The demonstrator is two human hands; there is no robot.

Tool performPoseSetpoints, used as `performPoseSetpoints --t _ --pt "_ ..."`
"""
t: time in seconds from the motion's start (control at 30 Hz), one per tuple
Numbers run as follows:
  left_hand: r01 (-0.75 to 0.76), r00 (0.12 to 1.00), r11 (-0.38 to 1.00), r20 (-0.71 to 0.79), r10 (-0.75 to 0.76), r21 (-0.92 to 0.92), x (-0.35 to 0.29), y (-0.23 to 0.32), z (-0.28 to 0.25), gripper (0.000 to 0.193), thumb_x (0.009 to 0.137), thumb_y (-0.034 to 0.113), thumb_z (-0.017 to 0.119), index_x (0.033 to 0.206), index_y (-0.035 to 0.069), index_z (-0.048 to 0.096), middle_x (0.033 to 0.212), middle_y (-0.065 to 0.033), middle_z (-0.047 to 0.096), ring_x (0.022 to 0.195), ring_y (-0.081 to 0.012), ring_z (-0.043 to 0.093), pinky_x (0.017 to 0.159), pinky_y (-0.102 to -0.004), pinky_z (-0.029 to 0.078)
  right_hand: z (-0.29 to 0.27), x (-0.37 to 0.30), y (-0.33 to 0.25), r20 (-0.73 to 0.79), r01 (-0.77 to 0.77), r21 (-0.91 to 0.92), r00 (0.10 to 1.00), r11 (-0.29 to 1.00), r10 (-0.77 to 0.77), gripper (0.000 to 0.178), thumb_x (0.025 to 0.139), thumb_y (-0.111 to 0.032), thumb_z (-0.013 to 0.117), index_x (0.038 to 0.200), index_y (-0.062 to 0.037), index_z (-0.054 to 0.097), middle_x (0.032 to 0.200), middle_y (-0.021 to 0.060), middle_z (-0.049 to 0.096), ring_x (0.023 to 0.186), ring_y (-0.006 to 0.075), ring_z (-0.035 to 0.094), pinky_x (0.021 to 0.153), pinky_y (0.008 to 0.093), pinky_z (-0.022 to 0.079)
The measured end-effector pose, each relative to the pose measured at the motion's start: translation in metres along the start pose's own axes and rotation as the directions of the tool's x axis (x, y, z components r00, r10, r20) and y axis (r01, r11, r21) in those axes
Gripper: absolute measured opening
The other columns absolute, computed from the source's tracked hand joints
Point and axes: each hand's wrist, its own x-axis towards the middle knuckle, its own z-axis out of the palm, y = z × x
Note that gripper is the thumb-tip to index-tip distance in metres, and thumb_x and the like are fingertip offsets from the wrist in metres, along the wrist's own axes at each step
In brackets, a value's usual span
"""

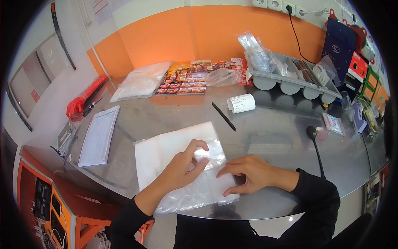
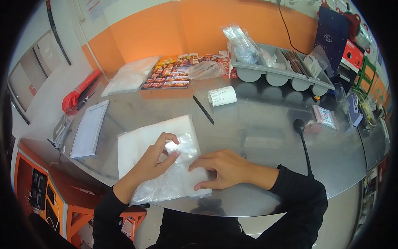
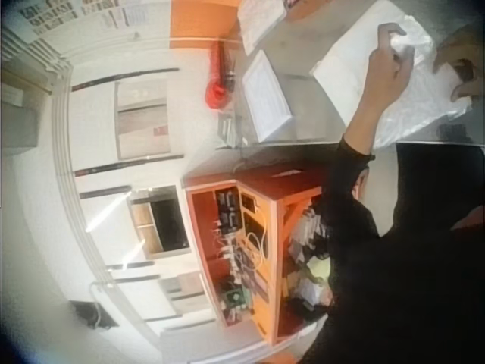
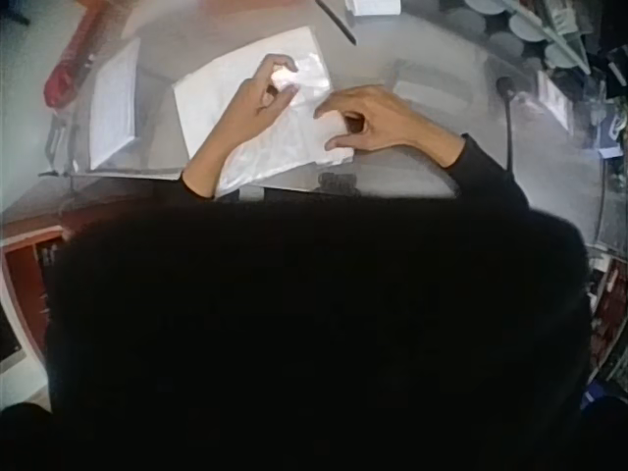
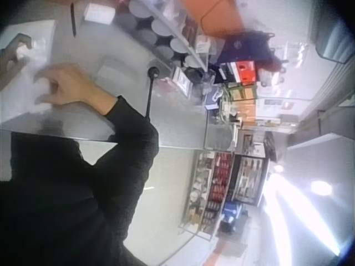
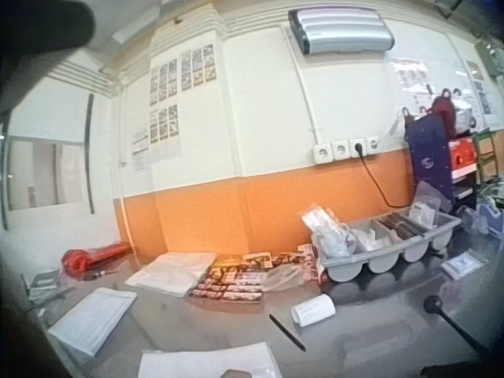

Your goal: Preparing and sorting plastic bags at a metal workstation and writing on a receipt.

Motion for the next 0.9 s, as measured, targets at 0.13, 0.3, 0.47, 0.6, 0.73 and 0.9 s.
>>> performPoseSetpoints --t 0.13,0.3,0.47,0.6,0.73,0.9 --pt "0.014 1.0 1.0 -0.018 -0.014 -0.002 -0.001 0.0 -0.002 0.026 0.093 0.014 0.06 0.112 0.008 0.044 0.081 -0.0121 0.06 0.065 -0.029 0.064 0.061 -0.0366 0.05 0.0 0.001 0.001 0.011 -0.025 0.0 1.0 1.0 0.025 0.037 0.077 -0.04 0.079 0.103 -0.0146 0.07 0.065 0.0047 0.06 0.054 0.0218 0.058 0.053 0.0343 0.043" --pt "-0.024 0.999 0.999 -0.04 0.022 -0.047 0.001 -0.001 -0.002 0.012 0.094 0.009 0.058 0.096 0.004 0.047 0.073 -0.0078 0.054 0.062 -0.0236 0.059 0.062 -0.0323 0.049 0.002 0.002 0.007 0.023 -0.072 0.011 0.997 0.997 0.072 0.03 0.079 -0.037 0.078 0.099 -0.015 0.073 0.057 0.003 0.057 0.049 0.0208 0.056 0.051 0.0336 0.043" --pt "0.057 0.998 0.961 0.047 -0.046 -0.272 0.001 -0.01 -0.005 0.018 0.091 -0.004 0.052 0.074 0.0 0.053 0.075 -0.0051 0.055 0.07 -0.0171 0.057 0.073 -0.0256 0.046 0.023 0.001 0.022 -0.238 0.143 0.051 0.963 0.988 -0.127 0.015 0.086 -0.025 0.073 0.096 -0.0136 0.076 0.052 0.0036 0.054 0.044 0.0197 0.05 0.046 0.032 0.036" --pt "-0.159 0.978 0.983 0.123 0.17 -0.093 0.004 -0.001 -0.006 0.012 0.084 -0.005 0.054 0.087 0.003 0.062 0.083 -0.0065 0.06 0.078 -0.019 0.059 0.074 -0.0274 0.047 0.024 0.0 0.023 -0.255 0.087 0.153 0.966 0.984 -0.046 0.013 0.089 -0.02 0.071 0.095 -0.0107 0.076 0.054 0.0045 0.056 0.045 0.012 0.05 0.046 0.0276 0.035" --pt "-0.075 0.987 0.997 0.148 0.07 0.03 -0.003 0.016 -0.008 0.022 0.081 0.001 0.059 0.1 0.009 0.064 0.1 -0.0085 0.064 0.085 -0.0225 0.06 0.073 -0.0298 0.048 0.019 0.002 0.018 -0.123 -0.204 0.422 0.952 0.883 0.279 0.016 0.093 -0.018 0.068 0.099 -0.0047 0.073 0.06 0.0015 0.055 0.054 0.0029 0.041 0.051 0.023 0.035" --pt "-0.092 0.982 0.991 0.174 0.074 0.098 0.002 0.002 -0.005 0.023 0.086 0.011 0.066 0.108 0.01 0.061 0.105 -0.0088 0.065 0.086 -0.0231 0.062 0.069 -0.031 0.05 0.023 0.003 0.014 -0.195 -0.128 0.658 0.923 0.742 0.333 0.015 0.095 -0.015 0.065 0.1 -0.0012 0.069 0.063 -0.0016 0.051 0.06 0.0028 0.037 0.053 0.0232 0.034"
